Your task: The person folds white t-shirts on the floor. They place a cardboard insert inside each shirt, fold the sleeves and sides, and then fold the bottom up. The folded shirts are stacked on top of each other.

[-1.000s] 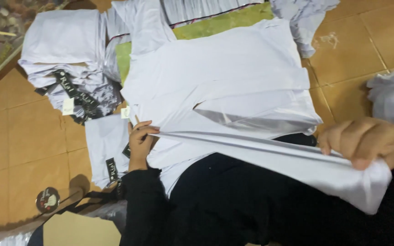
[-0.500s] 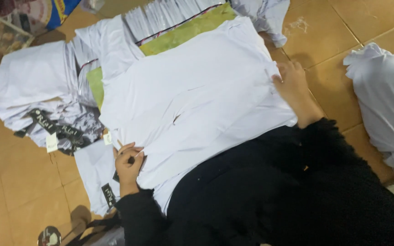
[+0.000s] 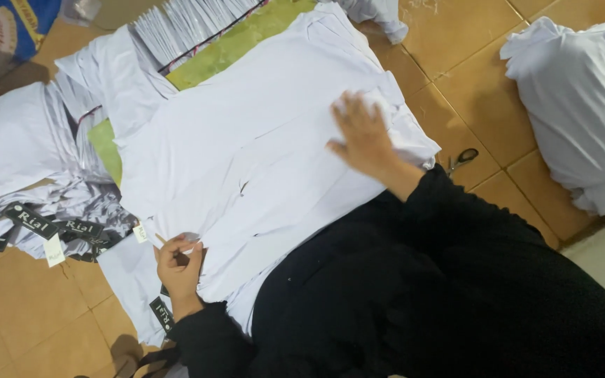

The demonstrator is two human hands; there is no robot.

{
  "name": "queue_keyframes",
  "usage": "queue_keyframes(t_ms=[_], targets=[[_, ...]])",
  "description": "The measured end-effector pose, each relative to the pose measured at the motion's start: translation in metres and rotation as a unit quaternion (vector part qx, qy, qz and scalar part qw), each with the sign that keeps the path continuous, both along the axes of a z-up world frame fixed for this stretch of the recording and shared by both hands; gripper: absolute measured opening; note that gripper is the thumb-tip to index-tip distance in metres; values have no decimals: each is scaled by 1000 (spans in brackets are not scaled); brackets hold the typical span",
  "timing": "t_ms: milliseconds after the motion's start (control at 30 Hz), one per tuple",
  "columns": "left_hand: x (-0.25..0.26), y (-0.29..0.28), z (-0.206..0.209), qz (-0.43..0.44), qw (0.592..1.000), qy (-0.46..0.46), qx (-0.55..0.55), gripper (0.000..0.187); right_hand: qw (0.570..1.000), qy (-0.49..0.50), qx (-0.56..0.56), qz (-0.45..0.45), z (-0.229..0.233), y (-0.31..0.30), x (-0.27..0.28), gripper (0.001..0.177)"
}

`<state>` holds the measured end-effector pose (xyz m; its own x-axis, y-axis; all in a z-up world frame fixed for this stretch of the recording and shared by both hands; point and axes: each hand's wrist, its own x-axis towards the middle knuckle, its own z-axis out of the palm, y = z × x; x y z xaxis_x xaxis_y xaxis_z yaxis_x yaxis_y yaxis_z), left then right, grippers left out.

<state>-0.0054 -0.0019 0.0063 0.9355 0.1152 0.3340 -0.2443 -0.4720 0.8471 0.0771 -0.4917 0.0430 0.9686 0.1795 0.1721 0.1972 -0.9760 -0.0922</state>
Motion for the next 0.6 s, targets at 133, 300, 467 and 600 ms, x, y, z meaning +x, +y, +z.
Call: queue_keyframes(t_ms=[133, 300, 467, 600], targets=[[3, 4, -8, 6, 999, -14, 32, 23, 991, 47, 74, -105, 3, -65, 22, 59], [2, -2, 1, 6, 999, -16, 35, 22, 992, 21, 118, -48, -18, -136, 59, 45], [-1, -5, 7, 7, 1000, -6, 16, 23, 960, 153, 215, -95, 55, -131, 46, 43], [-1, 2, -3, 2, 997, 20, 70, 15, 892, 209, 377, -133, 63, -125, 41, 12]])
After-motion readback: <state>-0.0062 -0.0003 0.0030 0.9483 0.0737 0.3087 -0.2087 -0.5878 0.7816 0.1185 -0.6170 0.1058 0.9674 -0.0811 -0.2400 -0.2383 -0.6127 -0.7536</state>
